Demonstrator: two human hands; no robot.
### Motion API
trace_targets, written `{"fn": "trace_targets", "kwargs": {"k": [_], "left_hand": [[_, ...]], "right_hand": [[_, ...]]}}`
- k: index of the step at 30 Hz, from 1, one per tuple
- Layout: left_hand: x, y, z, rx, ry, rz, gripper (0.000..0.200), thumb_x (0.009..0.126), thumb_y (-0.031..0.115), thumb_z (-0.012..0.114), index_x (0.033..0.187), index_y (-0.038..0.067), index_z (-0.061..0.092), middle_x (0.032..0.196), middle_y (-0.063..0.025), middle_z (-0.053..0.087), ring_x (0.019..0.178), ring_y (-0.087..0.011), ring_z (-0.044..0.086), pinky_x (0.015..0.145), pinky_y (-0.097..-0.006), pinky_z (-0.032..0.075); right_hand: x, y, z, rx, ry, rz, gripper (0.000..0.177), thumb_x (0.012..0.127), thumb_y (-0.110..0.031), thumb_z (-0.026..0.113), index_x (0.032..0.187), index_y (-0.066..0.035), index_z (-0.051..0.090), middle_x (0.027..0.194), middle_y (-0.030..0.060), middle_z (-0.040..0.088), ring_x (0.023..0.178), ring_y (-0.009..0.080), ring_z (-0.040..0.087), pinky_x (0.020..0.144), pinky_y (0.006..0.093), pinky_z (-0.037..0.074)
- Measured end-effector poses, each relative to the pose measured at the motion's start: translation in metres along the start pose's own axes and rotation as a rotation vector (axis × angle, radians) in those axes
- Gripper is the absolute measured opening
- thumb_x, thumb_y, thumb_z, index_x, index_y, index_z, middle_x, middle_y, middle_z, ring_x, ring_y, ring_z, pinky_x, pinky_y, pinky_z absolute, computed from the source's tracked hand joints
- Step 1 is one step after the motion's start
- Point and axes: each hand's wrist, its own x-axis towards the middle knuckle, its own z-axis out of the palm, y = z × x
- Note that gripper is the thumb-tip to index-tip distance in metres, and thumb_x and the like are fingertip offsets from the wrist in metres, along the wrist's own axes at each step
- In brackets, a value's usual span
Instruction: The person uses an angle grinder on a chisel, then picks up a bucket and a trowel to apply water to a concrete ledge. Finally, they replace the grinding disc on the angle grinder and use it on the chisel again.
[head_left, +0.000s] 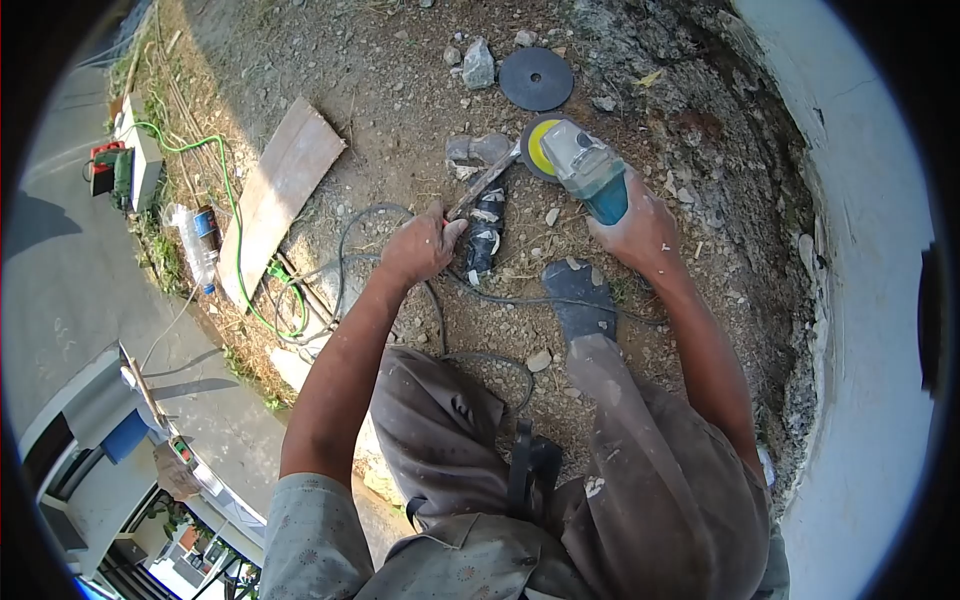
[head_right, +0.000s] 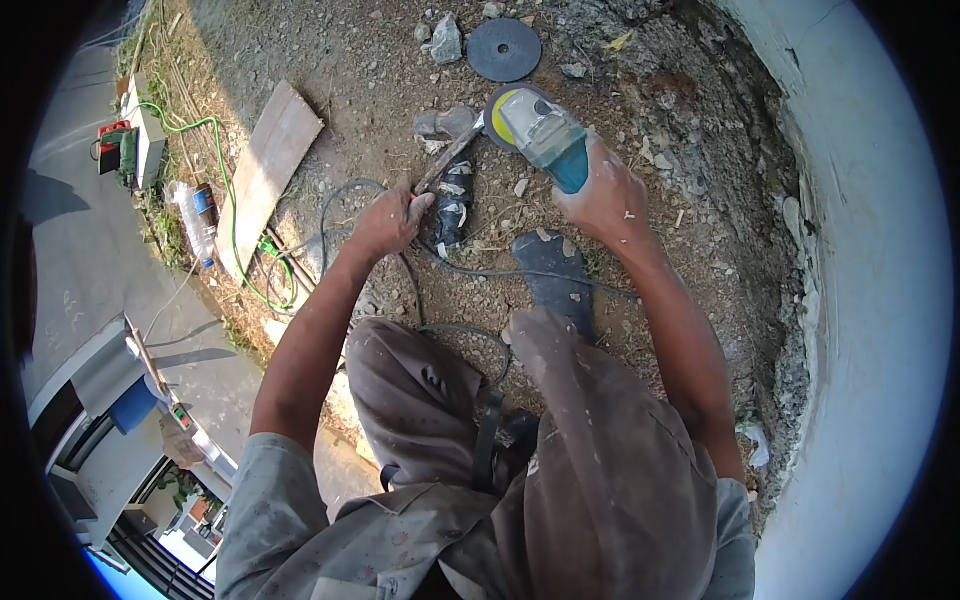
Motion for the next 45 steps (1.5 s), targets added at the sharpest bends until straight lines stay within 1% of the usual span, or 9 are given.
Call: {"fn": "trace_targets", "kwargs": {"k": [6,9,12,15,17,27,39,42,45], "left_hand": [[-0.001,0.0,0.0,0.005,0.003,0.019,0.048,0.103,0.046,0.048,0.105,-0.001,0.049,0.093,-0.0297,0.066,0.094,-0.049,0.064,0.08,-0.0548,0.05],[0.001,-0.001,-0.001,0.022,0.012,0.027,0.048,0.103,0.047,0.047,0.104,-0.001,0.049,0.093,-0.0297,0.067,0.094,-0.0489,0.064,0.08,-0.0553,0.05],[0.0,-0.002,0.001,-0.001,-0.001,0.029,0.048,0.103,0.046,0.047,0.104,-0.002,0.049,0.093,-0.0298,0.067,0.094,-0.049,0.064,0.081,-0.0551,0.05],[0.0,-0.002,0.002,0.006,0.012,0.03,0.048,0.103,0.046,0.047,0.104,-0.001,0.05,0.093,-0.0297,0.066,0.094,-0.049,0.064,0.081,-0.0549,0.05],[0.002,-0.003,0.001,0.018,0.022,0.036,0.048,0.103,0.046,0.047,0.104,-0.001,0.05,0.093,-0.0295,0.067,0.094,-0.0489,0.064,0.081,-0.0548,0.05],[0.0,0.0,-0.001,0.005,0.02,0.036,0.046,0.103,0.044,0.049,0.103,-0.001,0.05,0.093,-0.0293,0.066,0.093,-0.0487,0.065,0.08,-0.0547,0.05],[-0.003,0.001,0.001,-0.002,0.022,0.031,0.047,0.103,0.045,0.048,0.103,-0.002,0.049,0.092,-0.0303,0.066,0.093,-0.0496,0.064,0.08,-0.055,0.05],[-0.002,0.003,-0.001,0.015,0.034,0.042,0.047,0.103,0.045,0.048,0.103,-0.002,0.048,0.091,-0.0303,0.066,0.093,-0.0497,0.064,0.079,-0.0552,0.05],[-0.002,0.002,0.0,0.006,0.034,0.031,0.048,0.103,0.045,0.048,0.102,-0.002,0.048,0.091,-0.0303,0.066,0.092,-0.0496,0.064,0.079,-0.0555,0.05]], "right_hand": [[0.009,0.0,0.006,-0.033,0.071,0.044,0.078,0.077,-0.03,0.074,0.142,0.002,0.044,0.124,0.0256,0.064,0.11,0.0421,0.065,0.094,0.0489,0.053],[0.008,0.0,0.006,-0.045,0.11,-0.038,0.078,0.077,-0.031,0.074,0.142,0.001,0.044,0.125,0.025,0.063,0.111,0.042,0.065,0.094,0.0488,0.053],[0.01,-0.004,0.004,-0.034,0.085,-0.014,0.078,0.078,-0.031,0.075,0.142,0.0,0.044,0.125,0.0252,0.063,0.11,0.0419,0.065,0.093,0.049,0.053],[0.016,-0.002,0.008,-0.034,0.145,0.007,0.078,0.078,-0.032,0.075,0.143,-0.001,0.044,0.123,0.0246,0.064,0.11,0.0417,0.065,0.093,0.0496,0.053],[0.018,-0.001,0.007,-0.028,0.153,-0.033,0.079,0.078,-0.031,0.076,0.144,-0.002,0.043,0.124,0.0243,0.064,0.11,0.0417,0.065,0.092,0.0501,0.053],[0.02,-0.001,0.013,-0.063,0.123,-0.046,0.084,0.077,-0.032,0.075,0.147,-0.005,0.038,0.124,0.0226,0.063,0.109,0.0418,0.065,0.091,0.0511,0.053],[0.025,-0.011,0.007,-0.028,0.116,0.001,0.082,0.078,-0.032,0.074,0.146,-0.002,0.039,0.125,0.0245,0.063,0.108,0.0426,0.066,0.091,0.0516,0.053],[0.027,-0.006,0.011,-0.043,0.154,-0.099,0.082,0.078,-0.031,0.074,0.146,-0.002,0.039,0.123,0.0258,0.064,0.106,0.0431,0.066,0.09,0.052,0.053],[0.026,-0.012,0.009,-0.026,0.13,-0.006,0.08,0.076,-0.031,0.077,0.143,-0.003,0.043,0.123,0.0252,0.064,0.11,0.0425,0.064,0.094,0.0491,0.052]]}}
